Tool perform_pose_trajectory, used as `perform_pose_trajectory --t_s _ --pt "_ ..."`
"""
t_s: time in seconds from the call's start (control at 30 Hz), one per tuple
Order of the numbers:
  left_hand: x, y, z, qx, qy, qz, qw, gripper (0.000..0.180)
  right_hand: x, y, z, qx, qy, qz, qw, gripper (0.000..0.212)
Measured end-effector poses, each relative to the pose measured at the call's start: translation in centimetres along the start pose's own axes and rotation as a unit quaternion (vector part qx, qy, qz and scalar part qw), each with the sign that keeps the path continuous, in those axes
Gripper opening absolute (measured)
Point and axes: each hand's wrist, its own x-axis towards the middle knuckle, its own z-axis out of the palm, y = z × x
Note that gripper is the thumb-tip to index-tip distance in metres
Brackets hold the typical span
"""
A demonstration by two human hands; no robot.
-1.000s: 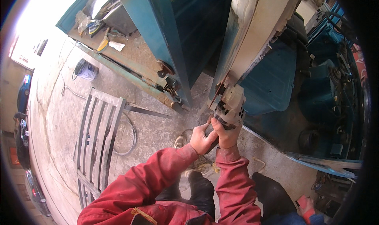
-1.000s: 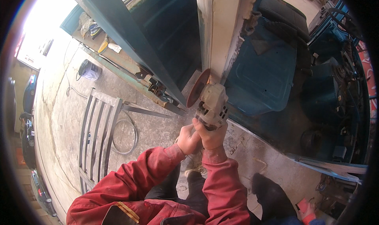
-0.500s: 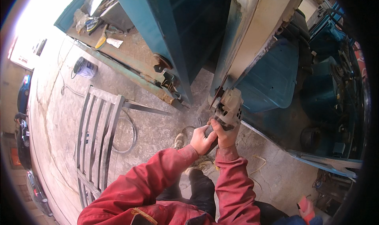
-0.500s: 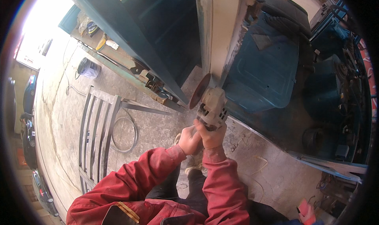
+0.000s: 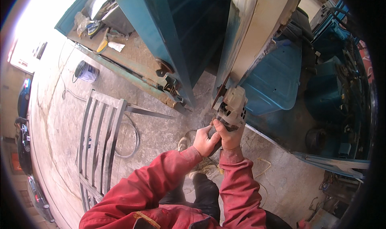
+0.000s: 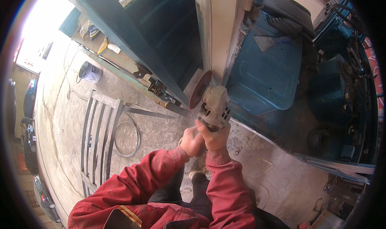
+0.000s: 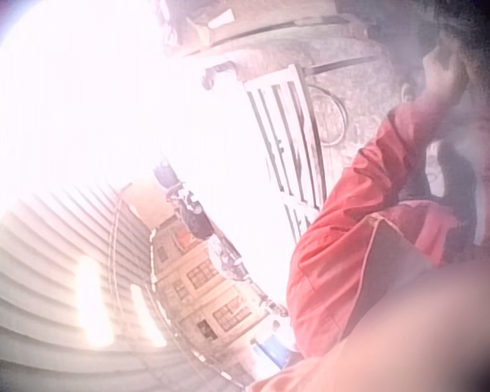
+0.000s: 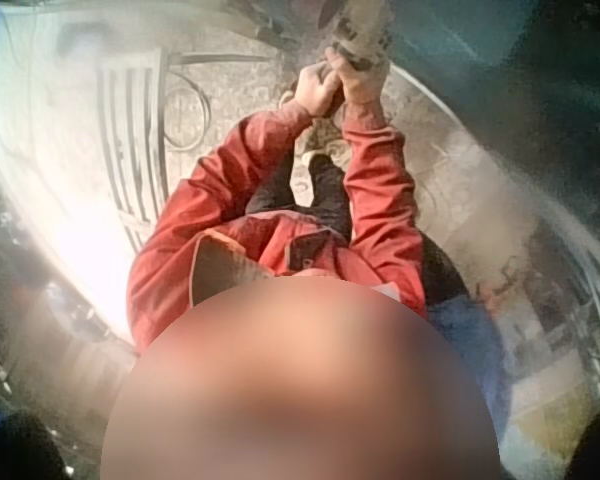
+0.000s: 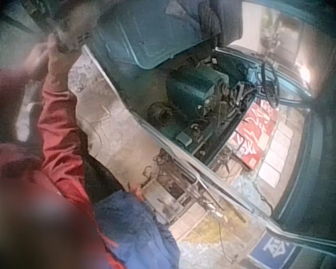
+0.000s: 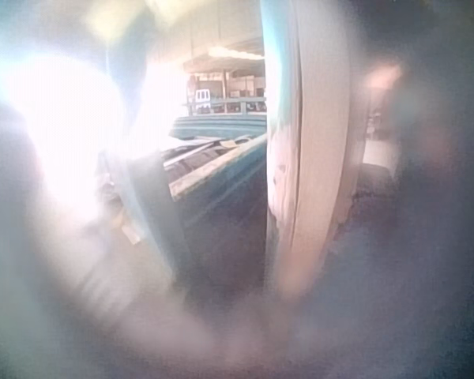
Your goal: The person uses an angle grinder to remove paint and smooth the metal frame of a teal three-wheeled vehicle. They repeatedly grind along the door pillar and upper frame, pause to wipe the surface with their hand, and continue grinding different sections of the frame.
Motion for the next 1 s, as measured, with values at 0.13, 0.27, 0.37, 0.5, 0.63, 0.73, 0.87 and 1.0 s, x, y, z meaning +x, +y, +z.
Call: perform_pose_trajectory --t_s 0.13,0.27,0.37,0.5,0.63,0.73,0.87,1.0 --pt "0.2 0.6 0.0 -0.005 -0.006 -0.001 1.0 0.044 0.2 -0.1 0.0 -0.006 -0.003 0.022 1.0 0.039" --pt "0.3 1.6 -0.2 -0.006 -0.01 -0.003 1.0 0.042 0.4 -0.3 -0.1 -0.03 -0.012 0.004 0.999 0.041" --pt "0.3 2.3 -0.2 -0.008 -0.005 0.008 1.0 0.042 0.5 -0.6 0.0 -0.043 -0.016 -0.009 0.999 0.039" --pt "0.4 3.0 -0.4 0.005 -0.017 -0.002 1.0 0.042 0.7 -1.3 0.1 -0.068 -0.031 -0.035 0.997 0.037" --pt "0.4 3.6 -0.4 -0.002 -0.02 -0.012 1.0 0.042 0.8 -2.2 0.5 -0.067 -0.027 -0.025 0.997 0.036" --pt "0.4 4.0 -0.4 -0.009 -0.016 -0.007 1.0 0.043 0.7 -2.6 0.8 -0.05 -0.013 -0.03 0.998 0.036" --pt "0.4 4.5 -0.4 -0.007 -0.014 0.003 1.0 0.044 0.7 -2.9 0.9 -0.033 -0.017 -0.008 0.999 0.037" --pt "0.2 5.1 -0.7 0.041 -0.047 -0.013 0.998 0.042 0.6 -3.2 1.0 -0.011 -0.016 0.002 1.0 0.041"
